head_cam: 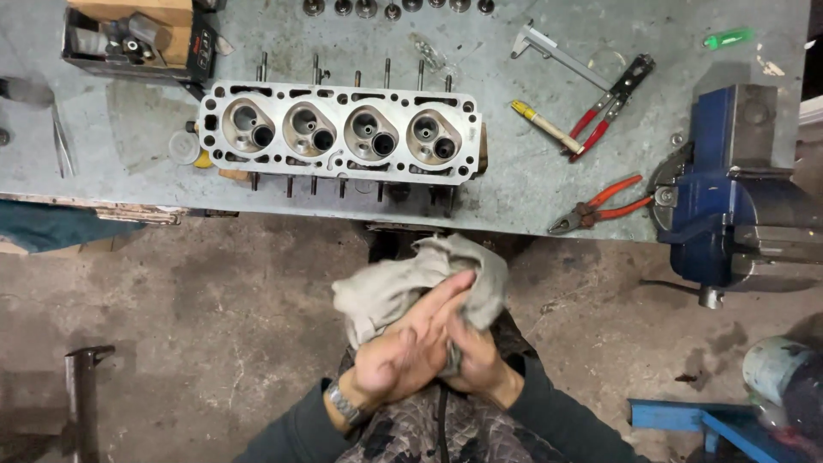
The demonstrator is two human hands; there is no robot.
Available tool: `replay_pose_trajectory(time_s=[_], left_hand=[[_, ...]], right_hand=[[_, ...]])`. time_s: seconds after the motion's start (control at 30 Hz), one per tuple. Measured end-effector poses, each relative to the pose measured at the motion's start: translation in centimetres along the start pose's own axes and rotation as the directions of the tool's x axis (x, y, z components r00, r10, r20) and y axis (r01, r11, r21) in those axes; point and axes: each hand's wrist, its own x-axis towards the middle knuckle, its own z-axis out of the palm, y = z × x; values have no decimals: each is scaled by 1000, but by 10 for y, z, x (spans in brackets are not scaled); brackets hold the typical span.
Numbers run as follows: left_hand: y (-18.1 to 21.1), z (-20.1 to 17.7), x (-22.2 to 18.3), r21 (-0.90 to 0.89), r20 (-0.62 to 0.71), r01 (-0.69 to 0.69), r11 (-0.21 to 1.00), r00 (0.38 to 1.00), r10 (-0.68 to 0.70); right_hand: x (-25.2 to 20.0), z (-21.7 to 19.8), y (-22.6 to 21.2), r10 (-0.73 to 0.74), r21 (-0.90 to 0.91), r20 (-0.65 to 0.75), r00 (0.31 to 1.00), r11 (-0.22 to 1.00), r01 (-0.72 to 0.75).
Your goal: Cleaning an engine cylinder head and installing small components into the valve guides
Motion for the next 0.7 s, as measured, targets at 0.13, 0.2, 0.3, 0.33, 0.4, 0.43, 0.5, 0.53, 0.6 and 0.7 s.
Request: replay_pose_trajectory(time_s=[0.13,0.2,0.3,0.33,0.4,0.43,0.5,0.53,0.6,0.7], left_hand=[[2,-5,10,640,-174,159,751,983,-60],[-1,-1,10,845,-215,252,472,968,-131],[22,23,19,936,-275,318,150,928,-251],[24,13,15,936,-272,316,153,928,-255],[26,-5,3,890,26,-54,-452,997,-68],[30,-12,1,890,25,-54,-453,997,-71],[38,-25,-3,796,138,-118,-594,990,-12],[39,-28,-2,796,138,-123,-592,990,-20],[39,-33,-1,814,311,-90,-574,902,299],[38,-24,4,952,130,35,-305,853,506]], right_hand=[[34,19,-5,-107,-139,-770,628,990,-2],[33,31,-13,-203,-454,-769,606,841,-295],[41,35,-25,-159,-479,-816,556,724,-496],[43,34,-28,-162,-479,-818,553,724,-496],[47,35,-32,57,-65,-689,722,988,-140],[41,38,-30,58,-62,-689,722,988,-138],[29,46,-25,89,95,-299,950,993,-63],[30,46,-21,84,98,-302,950,994,-56],[29,43,-14,217,-45,-249,944,971,-235],[19,17,1,282,-211,-1,959,938,-276]])
